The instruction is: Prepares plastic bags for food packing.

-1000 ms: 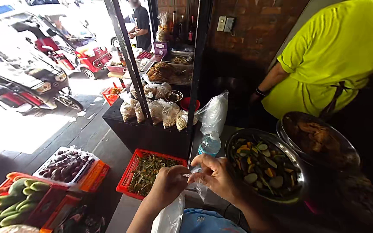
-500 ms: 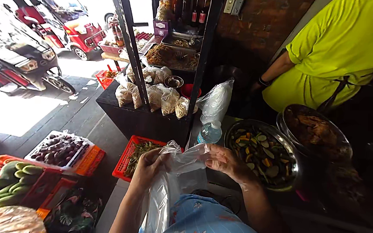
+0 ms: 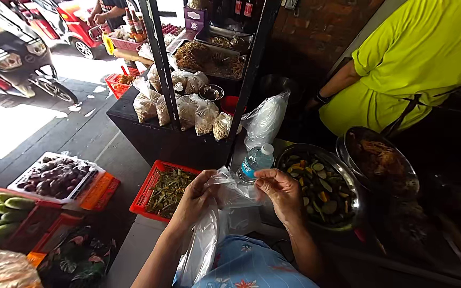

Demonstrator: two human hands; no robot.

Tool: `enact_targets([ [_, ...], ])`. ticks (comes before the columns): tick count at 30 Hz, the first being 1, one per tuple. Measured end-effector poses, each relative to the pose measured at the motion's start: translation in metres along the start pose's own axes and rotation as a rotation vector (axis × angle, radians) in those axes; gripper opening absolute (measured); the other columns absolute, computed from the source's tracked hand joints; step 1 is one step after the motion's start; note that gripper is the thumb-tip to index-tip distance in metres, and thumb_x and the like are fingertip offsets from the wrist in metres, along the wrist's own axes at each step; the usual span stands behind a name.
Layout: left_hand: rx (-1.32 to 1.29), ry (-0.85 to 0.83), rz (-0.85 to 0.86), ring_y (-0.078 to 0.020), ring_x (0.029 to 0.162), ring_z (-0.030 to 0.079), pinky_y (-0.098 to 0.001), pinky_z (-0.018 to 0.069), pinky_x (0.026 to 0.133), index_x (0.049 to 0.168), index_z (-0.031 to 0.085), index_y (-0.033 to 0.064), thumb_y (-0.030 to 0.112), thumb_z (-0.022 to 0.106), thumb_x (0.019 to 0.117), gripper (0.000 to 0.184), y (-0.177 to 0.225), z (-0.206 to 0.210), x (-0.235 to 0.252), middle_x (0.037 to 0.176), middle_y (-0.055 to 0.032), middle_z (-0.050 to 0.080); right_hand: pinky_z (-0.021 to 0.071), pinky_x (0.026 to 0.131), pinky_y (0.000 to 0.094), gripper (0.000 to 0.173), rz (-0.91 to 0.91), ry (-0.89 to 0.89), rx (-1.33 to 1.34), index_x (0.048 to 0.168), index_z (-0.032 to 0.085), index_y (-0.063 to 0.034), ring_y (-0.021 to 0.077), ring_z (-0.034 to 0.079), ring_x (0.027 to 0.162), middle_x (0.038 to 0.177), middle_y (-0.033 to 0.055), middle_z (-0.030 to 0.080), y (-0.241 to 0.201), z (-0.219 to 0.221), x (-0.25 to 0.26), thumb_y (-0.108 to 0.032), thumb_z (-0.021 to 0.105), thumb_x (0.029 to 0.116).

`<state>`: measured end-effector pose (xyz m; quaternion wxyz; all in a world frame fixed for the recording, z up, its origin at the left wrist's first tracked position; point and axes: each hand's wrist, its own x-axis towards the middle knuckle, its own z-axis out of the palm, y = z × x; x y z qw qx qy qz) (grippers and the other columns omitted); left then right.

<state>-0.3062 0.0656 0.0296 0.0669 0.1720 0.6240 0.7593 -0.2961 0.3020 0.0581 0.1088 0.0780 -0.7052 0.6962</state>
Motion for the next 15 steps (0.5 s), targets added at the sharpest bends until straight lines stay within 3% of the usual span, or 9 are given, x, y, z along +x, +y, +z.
enact_targets([
  [3, -0.054, -0.02, 0.022, -0.0049, 0.071, 0.066, -0.0233, 0.0581, 0.067, 0.102, 0.065, 0.0093, 0.013, 0.058, 0.103, 0.008, -0.004, 0.002, 0.0, 0.083, 0.0049, 0.069, 0.0537, 0.049, 0.0159, 0.006, -0.06, 0.06, -0.057, 0.097, 0.072, -0.0005, -0.0001, 0.061, 0.057, 0.079, -0.0038, 0.07, -0.002, 0.003, -0.001, -0.003, 0.066, 0.095],
  [6, -0.055, 0.076, -0.035, 0.0009, 0.065, 0.058, -0.0175, 0.0502, 0.063, 0.082, 0.064, 0.0149, 0.016, 0.059, 0.1015, 0.02, -0.006, 0.008, 0.0, 0.072, 0.0098, 0.061, 0.0496, 0.044, 0.0151, 0.009, -0.059, 0.104, -0.07, 0.094, 0.068, -0.0034, -0.002, 0.055, 0.049, 0.066, -0.0091, 0.062, -0.001, 0.003, 0.0, -0.005, 0.06, 0.0984],
  [8, -0.071, 0.135, -0.057, 0.0014, 0.065, 0.06, -0.0171, 0.0517, 0.063, 0.08, 0.068, 0.0137, 0.014, 0.054, 0.1033, 0.027, -0.006, 0.01, -0.001, 0.071, 0.0095, 0.064, 0.0525, 0.046, 0.0173, 0.01, -0.041, 0.023, -0.022, 0.097, 0.068, -0.0056, -0.0012, 0.058, 0.051, 0.07, -0.01, 0.065, 0.002, -0.001, 0.0, -0.013, 0.062, 0.0995],
  [11, -0.088, 0.195, -0.049, 0.0005, 0.064, 0.06, -0.0176, 0.0523, 0.062, 0.079, 0.069, 0.0123, 0.013, 0.05, 0.1048, 0.032, -0.005, 0.01, -0.001, 0.07, 0.0079, 0.064, 0.0583, 0.063, 0.0223, 0.047, 0.031, -0.238, 0.009, 0.121, 0.067, -0.0021, 0.0036, 0.065, 0.072, 0.094, -0.003, 0.07, 0.002, -0.01, 0.001, -0.035, 0.079, 0.0896],
  [12, -0.104, 0.212, -0.025, 0.0005, 0.064, 0.061, -0.0176, 0.0525, 0.062, 0.078, 0.069, 0.0127, 0.013, 0.051, 0.104, 0.032, -0.005, 0.01, -0.001, 0.07, 0.0078, 0.065, 0.0601, 0.069, 0.0226, 0.047, 0.052, -0.277, -0.014, 0.123, 0.068, -0.0009, 0.0044, 0.067, 0.078, 0.1, -0.0007, 0.072, 0.001, -0.011, 0.0, -0.029, 0.081, 0.0875],
  [13, -0.148, 0.225, 0.011, 0.0, 0.065, 0.062, -0.018, 0.0536, 0.063, 0.078, 0.069, 0.0131, 0.012, 0.054, 0.1027, 0.029, -0.005, 0.009, -0.001, 0.071, 0.0072, 0.066, 0.0606, 0.067, 0.0224, 0.036, 0.072, -0.261, -0.034, 0.117, 0.07, 0.0001, 0.005, 0.068, 0.076, 0.098, 0.0009, 0.073, 0.001, -0.01, 0.0, -0.018, 0.079, 0.0874],
  [15, -0.331, 0.208, 0.074, -0.0024, 0.069, 0.065, -0.0199, 0.0561, 0.066, 0.082, 0.072, 0.0137, 0.013, 0.065, 0.0972, 0.017, -0.004, 0.006, -0.002, 0.078, 0.0035, 0.07, 0.0575, 0.057, 0.0201, 0.011, 0.112, -0.171, -0.067, 0.1, 0.072, -0.0018, 0.0035, 0.065, 0.062, 0.08, -0.0018, 0.072, 0.004, -0.006, -0.001, -0.008, 0.072, 0.0904],
])
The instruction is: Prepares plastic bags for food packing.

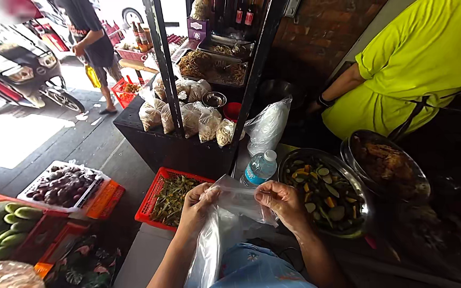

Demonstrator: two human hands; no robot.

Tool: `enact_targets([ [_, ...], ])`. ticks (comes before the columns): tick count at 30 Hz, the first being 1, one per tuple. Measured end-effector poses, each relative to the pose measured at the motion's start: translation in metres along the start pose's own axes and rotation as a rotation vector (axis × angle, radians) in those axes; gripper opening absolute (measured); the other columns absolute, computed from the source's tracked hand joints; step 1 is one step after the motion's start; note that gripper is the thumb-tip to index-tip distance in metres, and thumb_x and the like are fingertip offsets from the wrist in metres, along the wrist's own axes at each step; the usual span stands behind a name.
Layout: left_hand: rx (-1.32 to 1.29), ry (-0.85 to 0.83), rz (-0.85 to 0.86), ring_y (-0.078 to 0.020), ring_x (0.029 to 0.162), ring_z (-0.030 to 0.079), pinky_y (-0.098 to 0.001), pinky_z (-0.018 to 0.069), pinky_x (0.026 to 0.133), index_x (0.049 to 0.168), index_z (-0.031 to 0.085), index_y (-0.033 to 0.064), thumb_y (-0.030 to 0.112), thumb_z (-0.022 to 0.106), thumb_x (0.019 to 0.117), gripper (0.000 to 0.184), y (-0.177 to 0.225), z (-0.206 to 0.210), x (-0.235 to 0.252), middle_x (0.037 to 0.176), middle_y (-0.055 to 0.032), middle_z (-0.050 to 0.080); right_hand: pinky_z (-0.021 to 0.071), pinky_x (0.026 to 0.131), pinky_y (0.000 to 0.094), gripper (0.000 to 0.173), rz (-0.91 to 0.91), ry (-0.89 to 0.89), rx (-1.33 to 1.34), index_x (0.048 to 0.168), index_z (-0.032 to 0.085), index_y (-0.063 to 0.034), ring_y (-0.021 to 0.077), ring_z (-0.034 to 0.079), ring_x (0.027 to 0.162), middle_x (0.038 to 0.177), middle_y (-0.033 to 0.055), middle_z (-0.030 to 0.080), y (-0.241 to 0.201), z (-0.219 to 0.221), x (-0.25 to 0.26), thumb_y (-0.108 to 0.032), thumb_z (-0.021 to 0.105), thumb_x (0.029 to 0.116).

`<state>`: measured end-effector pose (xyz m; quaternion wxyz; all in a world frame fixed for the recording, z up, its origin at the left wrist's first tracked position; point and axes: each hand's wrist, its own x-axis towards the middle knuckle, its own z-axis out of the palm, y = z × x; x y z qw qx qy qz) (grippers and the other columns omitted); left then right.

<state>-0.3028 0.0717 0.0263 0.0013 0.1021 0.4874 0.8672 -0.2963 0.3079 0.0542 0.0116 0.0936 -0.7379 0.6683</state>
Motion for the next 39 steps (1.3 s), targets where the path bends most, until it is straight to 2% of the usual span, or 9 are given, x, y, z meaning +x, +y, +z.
enact_targets([
  [3, -0.167, -0.077, -0.057, -0.0087, 0.073, 0.071, -0.0239, 0.0592, 0.064, 0.091, 0.071, 0.0135, 0.012, 0.077, 0.0885, 0.007, 0.004, -0.001, 0.002, 0.086, -0.0049, 0.075, 0.0564, 0.062, 0.0176, 0.007, -0.027, 0.095, 0.016, 0.09, 0.073, -0.0047, 0.0005, 0.064, 0.064, 0.074, -0.0055, 0.069, 0.008, 0.0, 0.004, -0.007, 0.068, 0.0936],
  [6, -0.008, -0.032, -0.2, -0.0086, 0.075, 0.07, -0.0265, 0.0605, 0.069, 0.094, 0.066, 0.0117, 0.003, 0.075, 0.0852, 0.016, -0.003, 0.009, 0.003, 0.087, -0.0016, 0.073, 0.0583, 0.086, 0.0214, 0.011, -0.237, 0.164, 0.032, 0.092, 0.078, -0.005, 0.0057, 0.069, 0.094, 0.096, -0.0009, 0.074, 0.014, -0.006, 0.006, -0.009, 0.068, 0.0954],
  [10, 0.069, -0.137, -0.334, -0.0108, 0.085, 0.071, -0.0293, 0.061, 0.077, 0.123, 0.068, 0.0067, 0.005, 0.071, 0.0896, 0.034, -0.027, 0.009, 0.002, 0.107, -0.0039, 0.073, 0.0595, 0.092, 0.0303, 0.014, -0.379, 0.205, 0.14, 0.093, 0.076, -0.0114, 0.0115, 0.07, 0.099, 0.098, -0.0001, 0.074, 0.013, -0.011, 0.009, -0.018, 0.066, 0.0993],
  [14, 0.031, -0.221, -0.368, -0.0041, 0.077, 0.069, -0.0235, 0.0588, 0.073, 0.092, 0.078, 0.0176, 0.013, 0.076, 0.0899, 0.005, -0.028, 0.012, 0.002, 0.088, 0.0031, 0.075, 0.0556, 0.064, 0.0165, 0.016, -0.339, 0.125, 0.346, 0.093, 0.075, -0.0186, -0.0022, 0.063, 0.066, 0.076, -0.0098, 0.068, 0.012, -0.017, 0.005, -0.029, 0.066, 0.1005],
  [19, -0.205, -0.506, -0.088, -0.0142, 0.124, 0.061, -0.0299, 0.0494, 0.104, 0.108, 0.074, 0.0195, 0.019, 0.072, 0.0935, 0.015, -0.015, -0.005, 0.021, 0.131, -0.003, 0.067, 0.054, 0.074, 0.0164, 0.018, -0.08, -0.256, 0.247, 0.093, 0.075, -0.0142, -0.0032, 0.065, 0.081, 0.087, -0.0097, 0.072, 0.025, -0.053, -0.002, -0.031, 0.07, 0.0966],
  [23, -0.254, -0.54, -0.075, -0.0079, 0.098, 0.065, -0.0224, 0.0525, 0.084, 0.103, 0.071, 0.0176, 0.02, 0.07, 0.0957, 0.008, -0.012, -0.004, 0.028, 0.104, 0.0007, 0.07, 0.0534, 0.072, 0.0191, 0.02, 0.146, -0.503, 0.127, 0.093, 0.073, -0.0088, -0.0026, 0.064, 0.077, 0.085, -0.0077, 0.071, 0.035, -0.072, -0.003, -0.021, 0.058, 0.0969],
  [29, 0.052, -0.482, -0.352, -0.0003, 0.085, 0.067, -0.0195, 0.0563, 0.074, 0.103, 0.07, 0.0247, 0.029, 0.069, 0.0974, 0.008, -0.025, 0.001, 0.021, 0.097, 0.0085, 0.071, 0.0521, 0.065, 0.0172, 0.016, -0.144, -0.244, 0.411, 0.095, 0.076, -0.0198, -0.0015, 0.061, 0.07, 0.082, -0.0105, 0.069, 0.013, -0.089, 0.02, -0.029, 0.064, 0.0984],
  [34, -0.052, -0.455, -0.332, -0.0005, 0.077, 0.065, -0.0202, 0.0553, 0.069, 0.103, 0.067, 0.026, 0.033, 0.055, 0.1022, 0.014, -0.024, 0.019, 0.051, 0.089, 0.0088, 0.07, 0.0521, 0.069, 0.0172, 0.014, -0.045, 0.025, 0.022, 0.092, 0.071, -0.0042, -0.0025, 0.06, 0.07, 0.078, -0.0062, 0.067, -0.016, -0.088, 0.086, -0.006, 0.058, 0.0974],
  [39, -0.401, -0.202, -0.537, -0.0057, 0.055, 0.059, -0.0229, 0.0506, 0.051, 0.097, 0.069, 0.0185, 0.039, 0.037, 0.1081, 0.039, -0.06, 0.008, 0.084, 0.069, 0.0021, 0.066, 0.0448, 0.078, 0.0269, 0.021, 0.284, -0.197, -0.421, 0.102, 0.066, 0.0078, 0.0068, 0.052, 0.078, 0.089, 0.0099, 0.063, 0.022, -0.096, 0.145, -0.012, 0.059, 0.1031],
])
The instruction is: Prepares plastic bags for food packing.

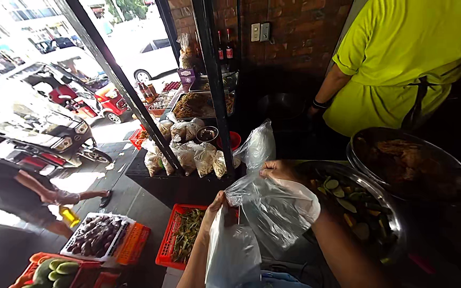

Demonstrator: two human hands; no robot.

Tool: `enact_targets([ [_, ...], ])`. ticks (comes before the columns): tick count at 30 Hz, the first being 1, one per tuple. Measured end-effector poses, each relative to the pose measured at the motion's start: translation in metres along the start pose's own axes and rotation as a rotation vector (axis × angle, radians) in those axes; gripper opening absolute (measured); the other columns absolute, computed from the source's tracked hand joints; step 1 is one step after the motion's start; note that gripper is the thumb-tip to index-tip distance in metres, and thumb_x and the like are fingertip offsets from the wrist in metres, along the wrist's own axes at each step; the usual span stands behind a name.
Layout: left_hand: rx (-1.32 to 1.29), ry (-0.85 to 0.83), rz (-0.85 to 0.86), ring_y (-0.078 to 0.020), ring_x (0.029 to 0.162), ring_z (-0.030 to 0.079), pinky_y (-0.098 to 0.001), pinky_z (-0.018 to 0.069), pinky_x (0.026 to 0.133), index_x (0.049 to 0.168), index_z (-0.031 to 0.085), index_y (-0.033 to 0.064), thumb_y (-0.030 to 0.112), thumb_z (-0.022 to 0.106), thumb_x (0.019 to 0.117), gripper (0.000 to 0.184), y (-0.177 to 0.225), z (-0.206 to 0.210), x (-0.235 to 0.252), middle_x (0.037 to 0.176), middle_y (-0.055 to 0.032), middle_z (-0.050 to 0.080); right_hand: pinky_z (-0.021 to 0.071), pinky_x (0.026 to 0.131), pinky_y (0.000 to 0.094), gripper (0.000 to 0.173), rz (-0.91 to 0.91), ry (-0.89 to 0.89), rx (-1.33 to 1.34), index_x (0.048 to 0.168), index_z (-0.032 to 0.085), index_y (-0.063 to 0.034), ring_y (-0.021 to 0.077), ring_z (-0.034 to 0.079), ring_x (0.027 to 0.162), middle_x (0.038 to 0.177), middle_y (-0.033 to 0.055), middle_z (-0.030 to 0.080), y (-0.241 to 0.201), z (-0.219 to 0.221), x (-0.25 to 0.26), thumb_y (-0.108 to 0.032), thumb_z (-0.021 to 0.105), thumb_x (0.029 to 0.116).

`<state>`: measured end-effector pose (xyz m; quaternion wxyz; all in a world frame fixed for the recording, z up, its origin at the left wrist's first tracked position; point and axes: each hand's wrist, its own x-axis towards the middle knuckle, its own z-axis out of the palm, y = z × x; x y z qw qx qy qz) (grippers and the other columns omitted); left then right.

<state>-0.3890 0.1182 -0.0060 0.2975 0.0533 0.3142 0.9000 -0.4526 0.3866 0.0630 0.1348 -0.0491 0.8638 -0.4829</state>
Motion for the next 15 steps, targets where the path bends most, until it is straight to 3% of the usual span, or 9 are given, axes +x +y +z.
enact_targets([
  [2, 0.081, 0.171, -0.065, -0.0078, 0.063, 0.065, -0.0255, 0.0557, 0.058, 0.104, 0.061, 0.017, 0.031, 0.029, 0.111, 0.036, -0.012, -0.012, 0.007, 0.077, 0.0005, 0.069, 0.0478, 0.085, 0.0345, 0.022, 0.077, -0.029, -0.004, 0.11, 0.064, 0.0123, 0.0157, 0.057, 0.087, 0.099, 0.0193, 0.066, 0.018, 0.012, 0.004, -0.007, 0.056, 0.1037],
  [3, 0.145, 0.261, -0.1, -0.0093, 0.069, 0.066, -0.0274, 0.057, 0.063, 0.11, 0.056, 0.0145, 0.028, 0.031, 0.1117, 0.028, -0.018, -0.018, 0.01, 0.081, -0.001, 0.069, 0.0511, 0.085, 0.0402, 0.021, 0.141, 0.016, -0.016, 0.112, 0.064, 0.0109, 0.0218, 0.061, 0.09, 0.102, 0.0218, 0.066, 0.022, 0.019, 0.0, -0.007, 0.056, 0.1026],
  [4, 0.206, 0.341, -0.137, -0.0095, 0.073, 0.066, -0.0281, 0.0571, 0.066, 0.113, 0.052, 0.0125, 0.026, 0.035, 0.1117, 0.022, -0.025, -0.025, 0.013, 0.084, -0.0014, 0.068, 0.0519, 0.09, 0.0465, 0.027, 0.263, 0.015, -0.047, 0.123, 0.061, 0.009, 0.0286, 0.063, 0.099, 0.112, 0.0252, 0.065, 0.015, 0.021, -0.008, -0.009, 0.055, 0.1043],
  [6, 0.372, 0.437, -0.209, -0.0085, 0.077, 0.065, -0.0278, 0.0564, 0.069, 0.121, 0.051, 0.0084, 0.027, 0.039, 0.1112, 0.024, -0.041, -0.042, 0.017, 0.089, -0.0028, 0.066, 0.0507, 0.081, 0.0509, 0.031, 0.416, -0.066, -0.168, 0.129, 0.058, 0.0045, 0.0319, 0.062, 0.092, 0.114, 0.0251, 0.062, 0.022, 0.023, -0.004, -0.015, 0.052, 0.106],
  [8, 0.635, 0.469, -0.284, -0.0122, 0.091, 0.062, -0.0317, 0.0528, 0.083, 0.131, 0.053, 0.0003, 0.026, 0.041, 0.1112, 0.034, -0.052, -0.051, 0.022, 0.105, -0.0108, 0.065, 0.0503, 0.081, 0.0538, 0.027, 0.403, -0.128, -0.311, 0.121, 0.062, 0.006, 0.035, 0.063, 0.093, 0.111, 0.0261, 0.064, 0.036, 0.027, 0.002, -0.013, 0.053, 0.1042],
  [10, 0.815, 0.525, -0.272, -0.017, 0.096, 0.062, -0.0356, 0.0514, 0.089, 0.126, 0.055, -0.0045, 0.023, 0.046, 0.1101, 0.033, -0.067, -0.051, 0.027, 0.109, -0.0167, 0.065, 0.0481, 0.099, 0.0599, 0.027, 0.366, -0.122, -0.466, 0.118, 0.066, 0.0074, 0.0418, 0.064, 0.115, 0.121, 0.0285, 0.066, 0.034, 0.032, 0.0, -0.013, 0.059, 0.1009],
  [13, 0.994, 0.584, -0.244, -0.026, 0.102, 0.064, -0.0441, 0.051, 0.094, 0.121, 0.058, -0.0053, 0.023, 0.051, 0.1082, 0.032, -0.077, -0.047, 0.032, 0.11, -0.0221, 0.066, 0.0446, 0.107, 0.0593, 0.033, 0.32, -0.016, -0.575, 0.124, 0.064, 0.0076, 0.0414, 0.059, 0.127, 0.13, 0.0266, 0.064, 0.034, 0.047, -0.006, -0.014, 0.061, 0.0989],
  [15, 1.052, 0.591, -0.255, -0.0327, 0.112, 0.064, -0.0505, 0.0495, 0.1, 0.128, 0.057, -0.005, 0.026, 0.053, 0.1075, 0.037, -0.074, -0.04, 0.031, 0.117, -0.0258, 0.066, 0.0443, 0.108, 0.0576, 0.036, 0.281, 0.064, -0.545, 0.129, 0.062, 0.0069, 0.0402, 0.058, 0.128, 0.131, 0.0258, 0.064, 0.039, 0.052, -0.008, -0.014, 0.061, 0.0994],
])
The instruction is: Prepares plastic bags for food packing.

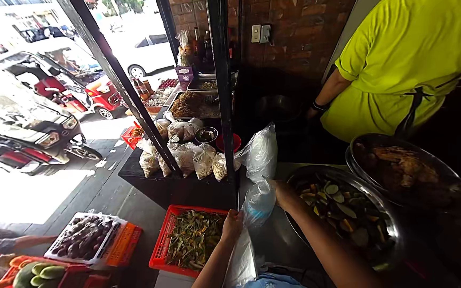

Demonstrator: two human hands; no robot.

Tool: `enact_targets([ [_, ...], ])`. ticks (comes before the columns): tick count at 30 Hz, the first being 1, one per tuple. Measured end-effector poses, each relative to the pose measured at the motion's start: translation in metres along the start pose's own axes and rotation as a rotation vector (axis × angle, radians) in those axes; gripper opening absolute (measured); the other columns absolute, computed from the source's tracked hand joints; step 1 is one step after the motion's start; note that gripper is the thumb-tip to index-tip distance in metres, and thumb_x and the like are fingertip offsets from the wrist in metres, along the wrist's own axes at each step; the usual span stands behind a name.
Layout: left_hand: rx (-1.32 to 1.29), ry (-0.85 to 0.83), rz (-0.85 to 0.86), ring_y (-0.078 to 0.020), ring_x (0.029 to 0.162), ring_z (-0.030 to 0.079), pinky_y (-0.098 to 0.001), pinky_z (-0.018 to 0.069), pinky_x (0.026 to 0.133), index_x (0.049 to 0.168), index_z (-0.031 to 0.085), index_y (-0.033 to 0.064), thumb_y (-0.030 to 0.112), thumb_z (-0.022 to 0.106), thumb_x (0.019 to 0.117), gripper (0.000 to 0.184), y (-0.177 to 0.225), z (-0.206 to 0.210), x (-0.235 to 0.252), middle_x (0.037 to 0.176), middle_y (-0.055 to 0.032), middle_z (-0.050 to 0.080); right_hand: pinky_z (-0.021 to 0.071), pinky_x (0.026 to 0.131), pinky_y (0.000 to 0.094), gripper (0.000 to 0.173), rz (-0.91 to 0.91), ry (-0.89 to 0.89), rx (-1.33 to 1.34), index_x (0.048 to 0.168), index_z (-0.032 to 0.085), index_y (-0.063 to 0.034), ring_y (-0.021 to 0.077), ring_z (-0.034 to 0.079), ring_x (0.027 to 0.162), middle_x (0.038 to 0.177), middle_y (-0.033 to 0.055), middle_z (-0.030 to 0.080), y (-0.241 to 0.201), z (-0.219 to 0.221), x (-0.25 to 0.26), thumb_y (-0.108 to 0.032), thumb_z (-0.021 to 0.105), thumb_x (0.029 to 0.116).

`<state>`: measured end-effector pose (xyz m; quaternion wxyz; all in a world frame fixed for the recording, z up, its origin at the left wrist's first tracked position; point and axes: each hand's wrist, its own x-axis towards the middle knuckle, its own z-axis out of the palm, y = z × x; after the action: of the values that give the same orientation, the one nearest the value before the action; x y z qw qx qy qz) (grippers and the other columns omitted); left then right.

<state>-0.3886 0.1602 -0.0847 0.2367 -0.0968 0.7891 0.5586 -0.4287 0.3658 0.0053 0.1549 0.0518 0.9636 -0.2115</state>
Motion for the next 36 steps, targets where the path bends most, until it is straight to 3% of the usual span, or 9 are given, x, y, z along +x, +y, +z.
enact_targets([
  [6, -0.295, 0.182, 0.073, -0.0186, 0.087, 0.065, -0.037, 0.055, 0.082, 0.131, 0.053, -0.0073, 0.031, 0.048, 0.109, 0.044, -0.01, -0.049, -0.02, 0.1, -0.0169, 0.067, 0.058, 0.084, 0.0539, 0.032, 0.161, 0.033, 0.261, 0.126, 0.065, 0.0018, 0.0358, 0.071, 0.091, 0.112, 0.0244, 0.069, 0.01, -0.04, -0.018, -0.017, 0.045, 0.1082],
  [10, -0.529, 0.319, 0.148, -0.0084, 0.071, 0.062, -0.0262, 0.0549, 0.066, 0.11, 0.061, -0.0024, 0.032, 0.038, 0.1115, 0.042, 0.006, -0.103, -0.052, 0.081, -0.0038, 0.065, 0.0536, 0.049, 0.0243, 0.03, -0.178, -0.086, 0.622, 0.1, 0.069, -0.0028, 0.0075, 0.062, 0.054, 0.076, 0.0022, 0.069, 0.017, -0.073, -0.103, -0.027, 0.053, 0.1066],
  [13, -0.708, 0.352, 0.213, -0.0079, 0.068, 0.065, -0.0234, 0.0574, 0.063, 0.103, 0.059, 0.0018, 0.03, 0.033, 0.1128, 0.039, 0.039, -0.116, -0.071, 0.079, -0.0023, 0.065, 0.0613, 0.077, 0.0288, 0.062, -0.604, -0.125, 0.597, 0.12, 0.071, -0.0058, 0.0086, 0.07, 0.089, 0.104, 0.003, 0.074, -0.019, -0.044, -0.139, -0.062, 0.059, 0.0962],
  [16, -0.8, 0.247, 0.282, -0.011, 0.071, 0.068, -0.0268, 0.0595, 0.066, 0.098, 0.06, 0.0041, 0.031, 0.032, 0.1127, 0.041, 0.064, -0.108, -0.088, 0.079, -0.0047, 0.067, 0.0476, 0.107, 0.0535, 0.097, -0.559, 0.016, 0.297, 0.147, 0.055, -0.0094, 0.0227, 0.061, 0.127, 0.139, 0.0092, 0.064, -0.071, 0.005, -0.141, -0.081, 0.06, 0.0819],
  [20, -0.705, 0.055, 0.361, -0.0152, 0.085, 0.069, -0.0325, 0.0604, 0.078, 0.11, 0.061, 0.0067, 0.041, 0.051, 0.1055, 0.036, 0.055, -0.108, -0.11, 0.095, -0.0071, 0.069, 0.0553, 0.083, 0.0462, 0.031, -0.437, 0.027, 0.371, 0.109, 0.07, 0.0009, 0.0243, 0.07, 0.088, 0.093, 0.0139, 0.072, -0.083, 0.037, -0.13, -0.026, 0.067, 0.0943],
  [22, -0.557, -0.156, 0.432, -0.0172, 0.101, 0.07, -0.0357, 0.0603, 0.088, 0.138, 0.045, 0.0077, 0.053, 0.08, 0.0817, 0.08, 0.034, -0.122, -0.113, 0.118, -0.0081, 0.069, 0.0554, 0.079, 0.0328, 0.019, -0.386, -0.106, 0.564, 0.104, 0.07, -0.0001, 0.0125, 0.067, 0.084, 0.089, 0.0083, 0.07, -0.074, 0.03, -0.132, -0.015, 0.063, 0.0946],
  [25, -0.483, -0.35, 0.367, -0.0148, 0.101, 0.072, -0.036, 0.0601, 0.093, 0.133, 0.051, 0.0033, 0.022, 0.09, 0.0729, 0.074, -0.004, -0.126, -0.119, 0.112, -0.0039, 0.073, 0.0602, 0.084, 0.0229, 0.015, -0.317, -0.272, 0.914, 0.108, 0.069, -0.0007, 0.003, 0.071, 0.088, 0.095, 0.0012, 0.074, -0.062, 0.026, -0.133, -0.005, 0.066, 0.0938],
  [29, -0.72, -0.279, 0.123, -0.0156, 0.082, 0.075, -0.0358, 0.0634, 0.08, 0.105, 0.065, 0.004, 0.0, 0.063, 0.0898, 0.016, -0.041, -0.108, -0.117, 0.09, -0.0057, 0.077, 0.0597, 0.087, 0.0285, 0.023, -0.179, -0.363, 0.91, 0.117, 0.066, 0.0005, 0.0095, 0.071, 0.093, 0.103, 0.0072, 0.073, -0.04, 0.051, -0.118, -0.004, 0.065, 0.095],
  [36, -0.623, -0.211, -0.162, -0.0249, 0.092, 0.072, -0.041, 0.0627, 0.08, 0.138, 0.045, -0.0021, -0.005, 0.068, 0.0898, 0.053, -0.09, -0.055, -0.078, 0.109, -0.0175, 0.069, 0.0508, 0.098, 0.0593, 0.028, -0.169, 0.165, -0.013, 0.123, 0.069, -0.0002, 0.0399, 0.066, 0.113, 0.12, 0.0217, 0.069, -0.012, 0.109, -0.122, -0.007, 0.064, 0.0959],
])
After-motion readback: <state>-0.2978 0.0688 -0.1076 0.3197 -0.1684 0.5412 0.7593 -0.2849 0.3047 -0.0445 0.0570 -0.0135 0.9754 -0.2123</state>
